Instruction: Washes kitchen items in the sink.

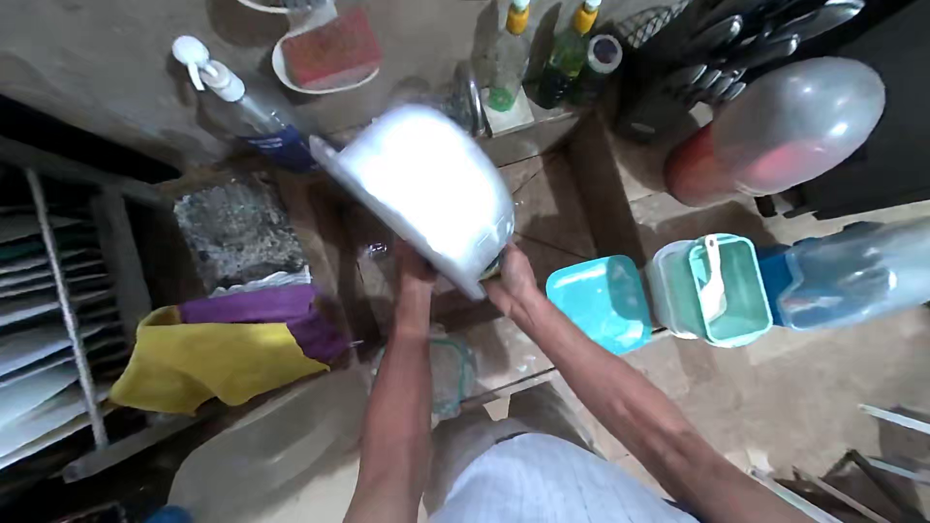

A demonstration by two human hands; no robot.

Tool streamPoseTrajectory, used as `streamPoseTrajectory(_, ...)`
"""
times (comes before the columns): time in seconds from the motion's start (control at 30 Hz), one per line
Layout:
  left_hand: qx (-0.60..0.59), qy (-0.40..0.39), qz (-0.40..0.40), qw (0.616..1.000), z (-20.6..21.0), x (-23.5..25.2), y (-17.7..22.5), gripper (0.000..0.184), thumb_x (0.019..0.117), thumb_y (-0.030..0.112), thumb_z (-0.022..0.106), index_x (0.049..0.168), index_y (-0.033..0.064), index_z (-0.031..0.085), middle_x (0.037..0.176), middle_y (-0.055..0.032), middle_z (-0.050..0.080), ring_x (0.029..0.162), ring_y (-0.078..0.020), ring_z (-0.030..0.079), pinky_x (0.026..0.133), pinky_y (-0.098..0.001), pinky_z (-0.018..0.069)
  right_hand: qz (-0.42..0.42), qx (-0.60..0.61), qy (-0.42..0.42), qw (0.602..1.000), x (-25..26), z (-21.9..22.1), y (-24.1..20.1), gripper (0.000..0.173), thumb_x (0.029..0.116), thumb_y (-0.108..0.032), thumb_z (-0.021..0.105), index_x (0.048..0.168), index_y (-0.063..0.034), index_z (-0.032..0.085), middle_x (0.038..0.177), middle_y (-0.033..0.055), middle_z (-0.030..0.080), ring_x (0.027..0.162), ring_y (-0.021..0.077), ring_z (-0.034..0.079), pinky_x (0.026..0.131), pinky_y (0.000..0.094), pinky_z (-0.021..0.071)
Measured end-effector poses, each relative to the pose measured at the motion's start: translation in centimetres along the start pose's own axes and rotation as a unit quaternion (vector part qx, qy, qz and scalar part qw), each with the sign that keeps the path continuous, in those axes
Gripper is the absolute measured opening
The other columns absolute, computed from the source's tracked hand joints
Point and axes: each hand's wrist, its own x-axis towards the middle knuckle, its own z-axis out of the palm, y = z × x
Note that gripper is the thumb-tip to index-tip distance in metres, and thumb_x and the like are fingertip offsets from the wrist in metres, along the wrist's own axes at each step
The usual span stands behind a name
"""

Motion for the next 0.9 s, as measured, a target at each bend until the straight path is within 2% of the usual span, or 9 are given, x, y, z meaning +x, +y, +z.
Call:
streamPoseTrajectory(0.07, -0.008, -0.015, 0.065, 0.998, -2.0, 2.6, -2.7, 0.063, 0.0923, 0.003, 0.070, 0.147, 0.0101, 0.040, 0.126, -0.0135, 0.063, 0.109, -0.0244, 0.066, 0.089, -0.0474, 0.0596, -0.060, 0.014, 0.035, 0.997, -1.5, 0.2, 0.9, 0.047, 0.1116, -0.045, 0.030, 0.144, -0.0157, 0.049, 0.133, 0.0053, 0.061, 0.120, 0.0173, 0.060, 0.100, 0.0428, 0.0523)
streamPoseTrajectory(0.2, 0.039, -0.003, 0.077, 0.996, -3.1, 2.6, -2.9, 0.073, 0.0861, -0.004, 0.074, 0.148, 0.0094, 0.039, 0.131, -0.0144, 0.062, 0.112, -0.0266, 0.066, 0.090, -0.0485, 0.0603, -0.226, -0.167, 0.050, 0.958, -2.6, -1.5, 1.0, 0.056, 0.1098, -0.048, 0.036, 0.160, -0.0239, 0.037, 0.159, 0.0005, 0.045, 0.141, 0.0160, 0.047, 0.114, 0.0468, 0.0431)
streamPoseTrajectory(0.3, 0.051, -0.018, 0.083, 0.995, -3.9, 3.8, -2.8, 0.076, 0.0830, -0.009, 0.073, 0.149, 0.0063, 0.038, 0.130, -0.0166, 0.061, 0.110, -0.0270, 0.067, 0.088, -0.0478, 0.0610, -0.425, -0.371, -0.028, 0.825, -1.3, -2.8, -2.4, 0.055, 0.1093, -0.034, 0.043, 0.148, 0.0036, 0.049, 0.159, 0.0176, 0.043, 0.148, 0.0247, 0.040, 0.123, 0.0424, 0.0343)
streamPoseTrajectory(0.37, 0.090, -0.034, 0.097, 0.991, -4.5, 4.3, -2.7, 0.074, 0.0816, -0.010, 0.074, 0.147, 0.0025, 0.041, 0.130, -0.0175, 0.062, 0.110, -0.0257, 0.067, 0.089, -0.0450, 0.0611, -0.506, -0.473, -0.113, 0.713, 0.4, -1.9, -6.7, 0.051, 0.1083, -0.033, 0.044, 0.141, 0.0037, 0.058, 0.154, 0.0204, 0.049, 0.150, 0.0361, 0.036, 0.124, 0.0520, 0.0289)
streamPoseTrajectory(0.43, 0.135, -0.043, 0.106, 0.984, -4.1, 5.3, -2.4, 0.070, 0.0799, -0.009, 0.075, 0.144, -0.0010, 0.046, 0.130, -0.0198, 0.063, 0.112, -0.0269, 0.067, 0.092, -0.0450, 0.0606, -0.471, -0.559, -0.178, 0.659, 2.0, 0.1, -11.4, 0.048, 0.1077, -0.031, 0.043, 0.143, -0.0029, 0.058, 0.152, 0.0141, 0.053, 0.148, 0.0297, 0.041, 0.123, 0.0487, 0.0321)
streamPoseTrajectory(0.53, 0.173, -0.079, 0.113, 0.975, -2.8, 5.5, -2.7, 0.060, 0.0822, -0.009, 0.073, 0.138, -0.0040, 0.053, 0.127, -0.0194, 0.065, 0.113, -0.0251, 0.067, 0.096, -0.0433, 0.0592, -0.306, -0.578, -0.200, 0.730, 4.9, 2.5, -15.6, 0.034, 0.1065, -0.024, 0.049, 0.133, -0.0102, 0.066, 0.125, 0.0021, 0.068, 0.110, 0.0029, 0.064, 0.099, 0.0269, 0.0523)
streamPoseTrajectory(0.6, 0.176, -0.123, 0.113, 0.970, -1.8, 5.0, -2.8, 0.056, 0.0817, -0.007, 0.076, 0.134, -0.0052, 0.055, 0.123, -0.0191, 0.067, 0.110, -0.0240, 0.068, 0.094, -0.0423, 0.0597, -0.211, -0.594, -0.168, 0.758, 7.4, 2.1, -16.8, 0.026, 0.1069, -0.023, 0.050, 0.120, -0.0102, 0.069, 0.104, -0.0024, 0.067, 0.089, -0.0024, 0.061, 0.085, 0.0227, 0.0534)
streamPoseTrajectory(0.73, 0.205, -0.153, 0.081, 0.963, -0.8, 4.7, -3.2, 0.060, 0.0807, -0.004, 0.078, 0.136, -0.0042, 0.056, 0.124, -0.0196, 0.067, 0.110, -0.0241, 0.068, 0.097, -0.0424, 0.0582, -0.170, -0.535, -0.035, 0.827, 9.6, -3.0, -15.9, 0.028, 0.1077, -0.025, 0.050, 0.121, -0.0053, 0.066, 0.105, -0.0022, 0.066, 0.090, -0.0042, 0.060, 0.085, 0.0193, 0.0513)
streamPoseTrajectory(0.9, 0.246, -0.078, -0.007, 0.966, -5.0, 7.6, -4.8, 0.067, 0.0782, -0.001, 0.076, 0.141, 0.0046, 0.054, 0.124, -0.0183, 0.067, 0.108, -0.0284, 0.069, 0.089, -0.0488, 0.0605, -0.117, -0.158, 0.028, 0.980, 8.5, -11.0, -13.9, 0.032, 0.1068, -0.034, 0.041, 0.125, -0.0135, 0.058, 0.101, 0.0060, 0.069, 0.081, 0.0187, 0.068, 0.068, 0.0361, 0.0589)
